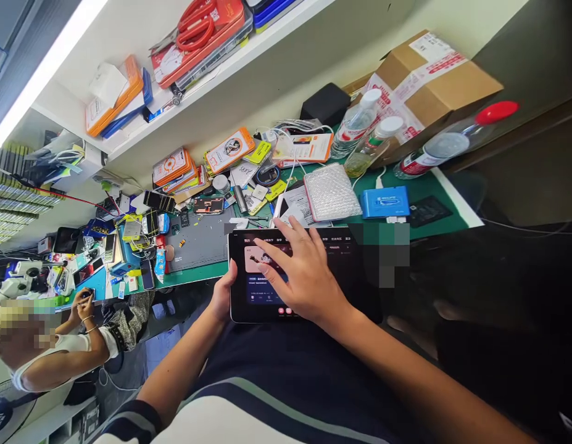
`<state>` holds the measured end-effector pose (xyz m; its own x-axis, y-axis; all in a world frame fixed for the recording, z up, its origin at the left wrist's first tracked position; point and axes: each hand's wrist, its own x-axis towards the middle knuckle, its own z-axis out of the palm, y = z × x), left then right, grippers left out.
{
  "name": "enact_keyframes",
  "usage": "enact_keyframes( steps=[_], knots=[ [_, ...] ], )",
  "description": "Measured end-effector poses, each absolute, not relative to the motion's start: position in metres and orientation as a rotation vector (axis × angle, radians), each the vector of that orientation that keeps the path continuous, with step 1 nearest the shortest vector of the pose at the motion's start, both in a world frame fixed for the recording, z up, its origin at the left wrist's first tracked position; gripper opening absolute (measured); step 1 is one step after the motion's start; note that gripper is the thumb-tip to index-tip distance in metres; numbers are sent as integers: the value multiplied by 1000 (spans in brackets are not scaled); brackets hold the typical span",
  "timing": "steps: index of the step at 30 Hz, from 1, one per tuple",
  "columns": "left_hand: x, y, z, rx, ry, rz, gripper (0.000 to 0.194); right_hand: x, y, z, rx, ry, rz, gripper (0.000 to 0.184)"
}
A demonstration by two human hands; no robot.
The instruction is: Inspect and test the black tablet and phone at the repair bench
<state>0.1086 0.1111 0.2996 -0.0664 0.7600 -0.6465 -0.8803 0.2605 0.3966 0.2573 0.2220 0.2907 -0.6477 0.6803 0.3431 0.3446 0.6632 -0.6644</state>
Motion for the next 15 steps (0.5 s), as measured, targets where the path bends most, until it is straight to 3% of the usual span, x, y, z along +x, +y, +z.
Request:
enact_keyframes(
  steps=[15],
  knots=[
    [103, 111, 296, -130, 891, 1312, 63, 262, 222, 287, -889, -2203, 751, 35]
  ],
)
